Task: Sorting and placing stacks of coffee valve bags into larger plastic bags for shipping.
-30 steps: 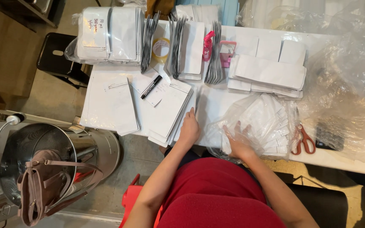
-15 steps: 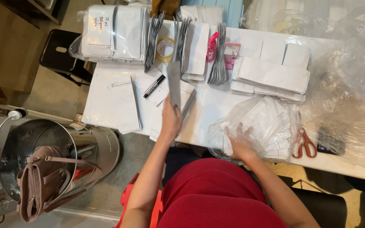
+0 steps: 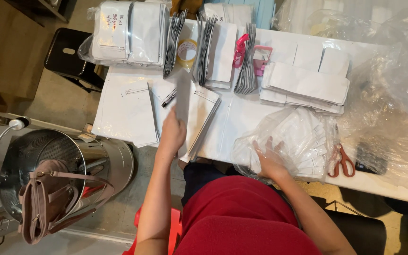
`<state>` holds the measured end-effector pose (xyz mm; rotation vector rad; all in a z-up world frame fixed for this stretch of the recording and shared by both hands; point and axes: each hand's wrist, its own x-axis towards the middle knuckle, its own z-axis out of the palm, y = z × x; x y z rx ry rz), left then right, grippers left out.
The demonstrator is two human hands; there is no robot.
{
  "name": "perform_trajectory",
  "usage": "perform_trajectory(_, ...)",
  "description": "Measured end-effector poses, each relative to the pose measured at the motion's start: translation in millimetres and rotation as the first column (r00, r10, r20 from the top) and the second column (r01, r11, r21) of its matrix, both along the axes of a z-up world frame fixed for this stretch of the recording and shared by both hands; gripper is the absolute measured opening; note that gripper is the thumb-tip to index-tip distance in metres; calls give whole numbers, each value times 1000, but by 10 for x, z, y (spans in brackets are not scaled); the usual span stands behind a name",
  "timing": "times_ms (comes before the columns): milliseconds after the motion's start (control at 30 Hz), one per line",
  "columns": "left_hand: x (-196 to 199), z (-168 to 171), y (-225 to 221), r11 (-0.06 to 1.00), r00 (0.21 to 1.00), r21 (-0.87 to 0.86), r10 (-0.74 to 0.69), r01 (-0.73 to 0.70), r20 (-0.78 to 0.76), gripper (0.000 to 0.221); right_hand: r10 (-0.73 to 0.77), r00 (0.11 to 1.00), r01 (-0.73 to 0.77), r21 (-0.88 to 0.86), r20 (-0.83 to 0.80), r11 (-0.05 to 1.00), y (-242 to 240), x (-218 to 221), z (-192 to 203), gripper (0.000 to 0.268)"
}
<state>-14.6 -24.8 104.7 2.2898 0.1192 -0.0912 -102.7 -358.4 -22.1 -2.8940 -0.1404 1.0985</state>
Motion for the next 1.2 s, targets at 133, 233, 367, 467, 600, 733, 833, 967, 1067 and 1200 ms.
perform_trajectory(133,-26,-897,245,957,921,194,-130,213,-368,67,13,1000,-13,-14,8,1000,33,12,85,131)
perform_trajectory(233,-97,-773,272,978,926,145,-87,150,-367,68,44,999,-44,-52,0,998,31,-13,125,130)
perform_trajectory(367,-118,-203,219,834,879,-291,472,-469,-65,75,14,1000,-14,-23,2,1000,73,8,209,130)
perform_trajectory(467,-163,-95,82,872,920,-300,387,-386,-61,72,-2,1000,2,-21,-12,1000,53,20,116,131)
perform_trajectory(600,-260,-58,-205,900,825,-170,-437,402,-358,48,22,998,-24,-33,-50,999,-50,80,97,131)
perform_trajectory(733,-358,-254,-556,782,647,-131,-586,609,-488,55,-95,919,132,73,-383,989,169,430,1980,105)
perform_trajectory(833,-499,-233,-765,652,521,-19,-621,758,-586,56,-281,960,275,213,-2,938,-153,402,1064,105)
perform_trajectory(967,-588,-585,-1110,490,369,-80,-745,868,-555,65,-546,837,434,634,-21,640,-55,413,1295,84)
perform_trajectory(1067,-486,-683,-1407,432,317,-132,-807,892,-498,72,-603,793,510,639,-91,575,29,420,1410,81)
perform_trajectory(1200,-76,-1329,-1575,381,270,-315,-900,869,-341,81,-621,783,551,480,-16,682,0,443,1346,81)
